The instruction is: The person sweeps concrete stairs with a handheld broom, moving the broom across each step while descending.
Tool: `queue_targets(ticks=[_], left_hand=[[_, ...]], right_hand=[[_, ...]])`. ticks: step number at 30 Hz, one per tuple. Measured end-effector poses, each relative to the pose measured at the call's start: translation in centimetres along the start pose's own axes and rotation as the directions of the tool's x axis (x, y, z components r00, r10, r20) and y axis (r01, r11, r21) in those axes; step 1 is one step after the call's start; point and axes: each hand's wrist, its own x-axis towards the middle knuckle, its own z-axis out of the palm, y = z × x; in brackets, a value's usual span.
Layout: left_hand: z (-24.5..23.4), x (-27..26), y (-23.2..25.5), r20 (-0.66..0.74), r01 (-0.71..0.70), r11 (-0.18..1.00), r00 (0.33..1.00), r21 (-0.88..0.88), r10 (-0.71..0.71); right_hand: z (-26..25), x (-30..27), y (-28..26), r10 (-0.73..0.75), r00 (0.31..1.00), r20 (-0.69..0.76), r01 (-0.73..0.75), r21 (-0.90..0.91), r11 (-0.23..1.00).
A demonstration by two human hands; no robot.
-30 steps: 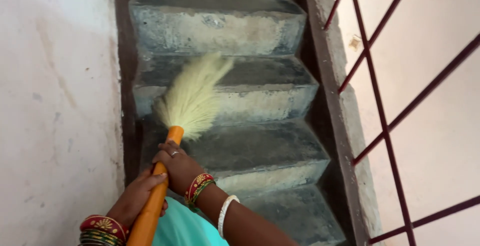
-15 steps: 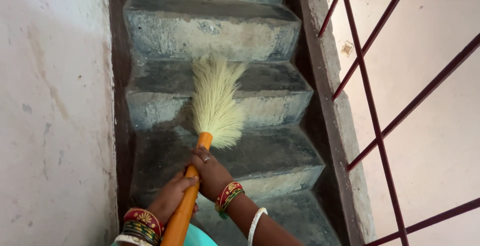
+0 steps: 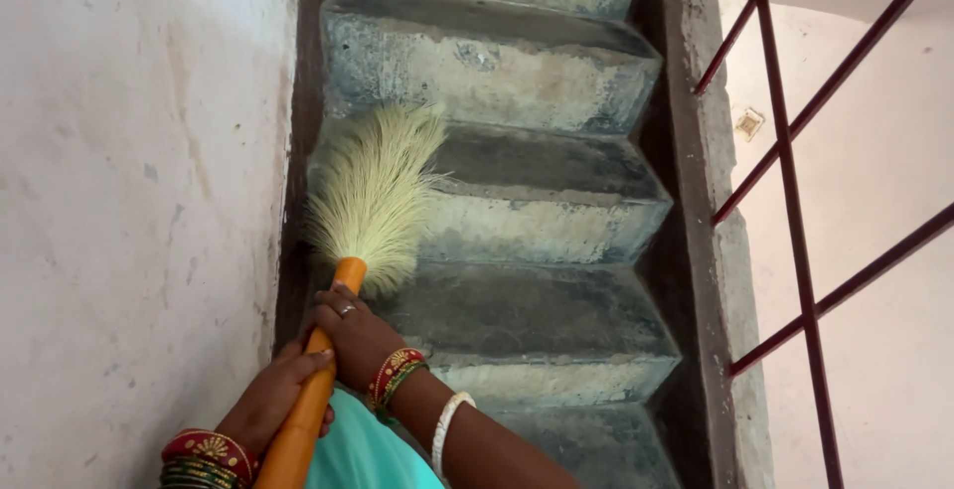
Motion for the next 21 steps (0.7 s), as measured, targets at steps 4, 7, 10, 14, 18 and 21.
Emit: queue_targets(ticks=[4,7,10,14,18,21], left_hand=[[2.1,1.0,-0.6,0.083,0.000,1.000,0.997,0.015,-0.001],[3.7,2.2,-1.2,0.110,-0.025,0.998,0.994,0.059,0.018],[4.9,3.4,-1.3,0.177,0.002,0.999,0.984,0.051,-0.011],[6.2,4.5,-2.0,0.245,0.044,0.996,0.967,0.079,-0.062],[6.1,5.2,-2.7,0.259,0.058,0.995,0.963,0.079,-0.077],[5.1,5.9,-2.5,0.248,0.057,0.996,0.966,0.068,-0.073]], right_hand=[[-1.9,-2.2,0.9,0.070,0.997,-0.022,-0.070,0.007,0.998],[-3.4,-3.8,1.5,0.145,0.989,-0.032,-0.145,0.015,0.989],[-4.8,-4.9,2.0,0.209,0.977,-0.040,-0.209,0.012,0.978],[-5.6,-6.5,2.4,0.259,0.965,-0.033,-0.260,-0.012,0.966],[-5.5,-6.9,2.2,0.325,0.945,-0.023,-0.326,-0.014,0.945],[-4.6,-6.3,2.1,0.326,0.945,-0.035,-0.327,-0.020,0.945]])
